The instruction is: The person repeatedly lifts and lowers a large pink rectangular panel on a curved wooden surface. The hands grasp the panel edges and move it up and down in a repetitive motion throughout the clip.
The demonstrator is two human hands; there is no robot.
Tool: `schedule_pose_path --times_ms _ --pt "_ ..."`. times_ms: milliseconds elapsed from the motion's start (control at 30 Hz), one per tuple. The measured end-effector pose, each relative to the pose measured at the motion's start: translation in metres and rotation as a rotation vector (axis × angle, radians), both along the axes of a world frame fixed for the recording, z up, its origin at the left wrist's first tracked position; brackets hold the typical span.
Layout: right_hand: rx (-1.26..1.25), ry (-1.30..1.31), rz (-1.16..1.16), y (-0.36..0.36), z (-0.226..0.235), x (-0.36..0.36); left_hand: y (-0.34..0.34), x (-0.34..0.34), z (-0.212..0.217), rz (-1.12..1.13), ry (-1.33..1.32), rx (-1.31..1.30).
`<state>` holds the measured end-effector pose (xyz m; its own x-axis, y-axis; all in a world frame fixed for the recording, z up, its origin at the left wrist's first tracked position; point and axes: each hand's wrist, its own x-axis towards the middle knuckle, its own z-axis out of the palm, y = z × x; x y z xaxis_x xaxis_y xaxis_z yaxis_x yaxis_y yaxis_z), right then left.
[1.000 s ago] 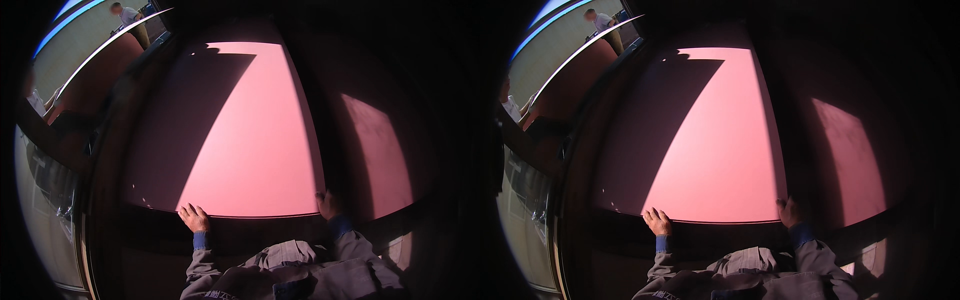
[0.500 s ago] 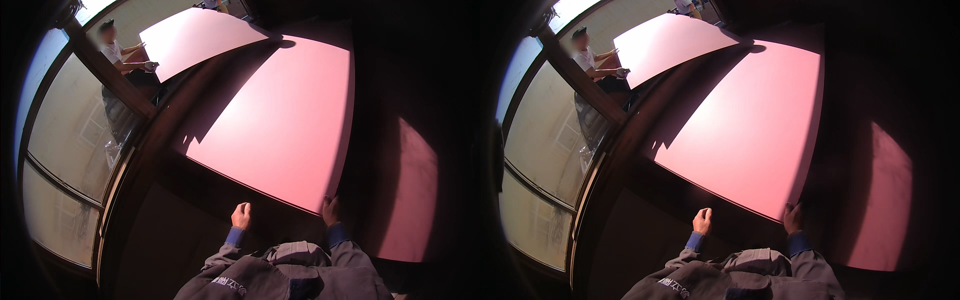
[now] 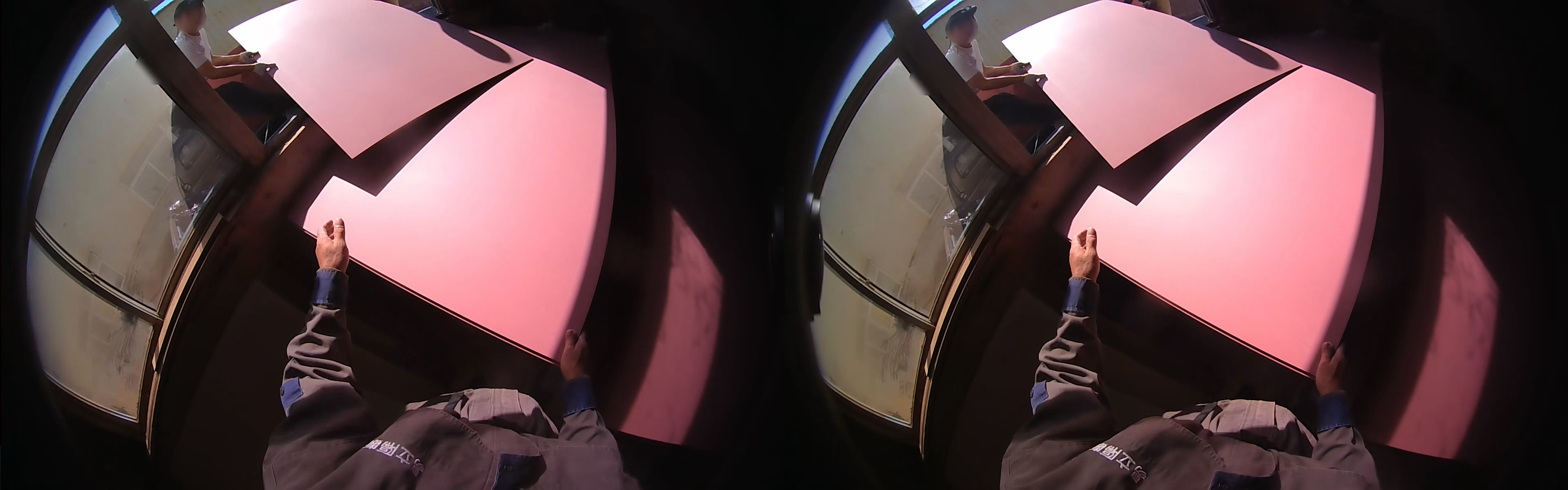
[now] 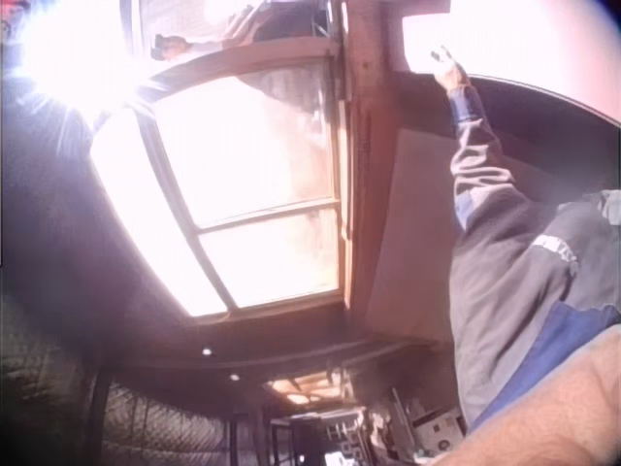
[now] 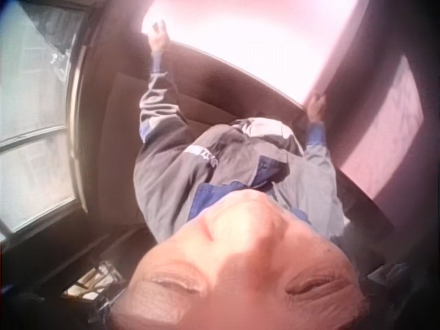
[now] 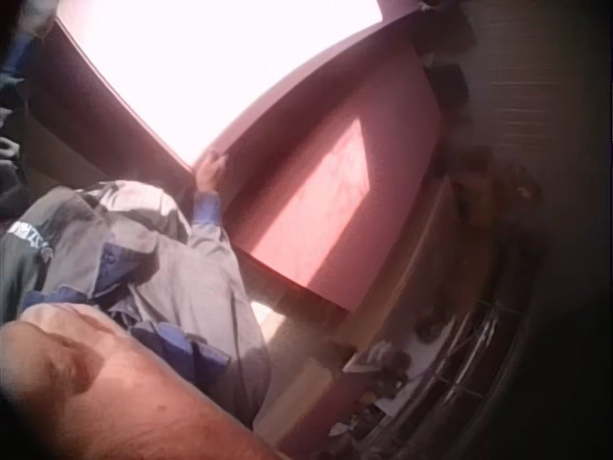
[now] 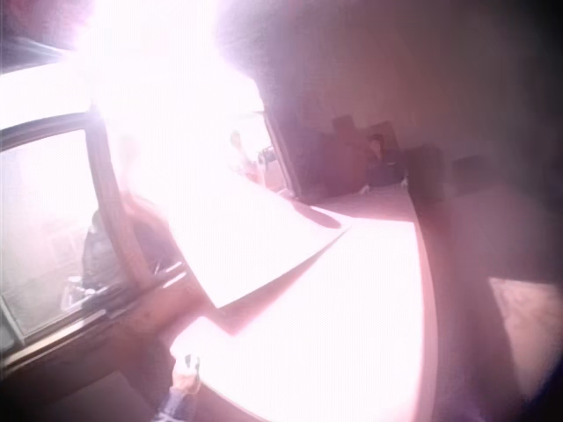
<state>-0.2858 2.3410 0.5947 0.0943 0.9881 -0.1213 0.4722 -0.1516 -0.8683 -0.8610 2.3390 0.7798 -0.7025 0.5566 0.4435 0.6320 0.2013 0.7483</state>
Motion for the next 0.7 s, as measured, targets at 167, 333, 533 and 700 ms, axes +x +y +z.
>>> schedule_pose_path --times_ms 167,333,533,700 --pt "-0.062 -0.006 -0.034 -0.004 0.002 0.003 0.114 -0.037 -0.008 0.093 -0.222 -0.032" --pt "-0.110 -0.174 -0.099 -0.010 0.021 0.000 0.185 0.015 -0.064 -0.067 -0.911 -0.053" --pt "-0.116 -0.066 -0.093 -0.008 0.013 0.004 0.126 0.167 -0.094 -0.204 -1.043 0.296" --pt "-0.184 0.107 -0.145 -0.005 0.005 0.030 0.053 0.269 -0.067 -0.632 -1.241 0.166"
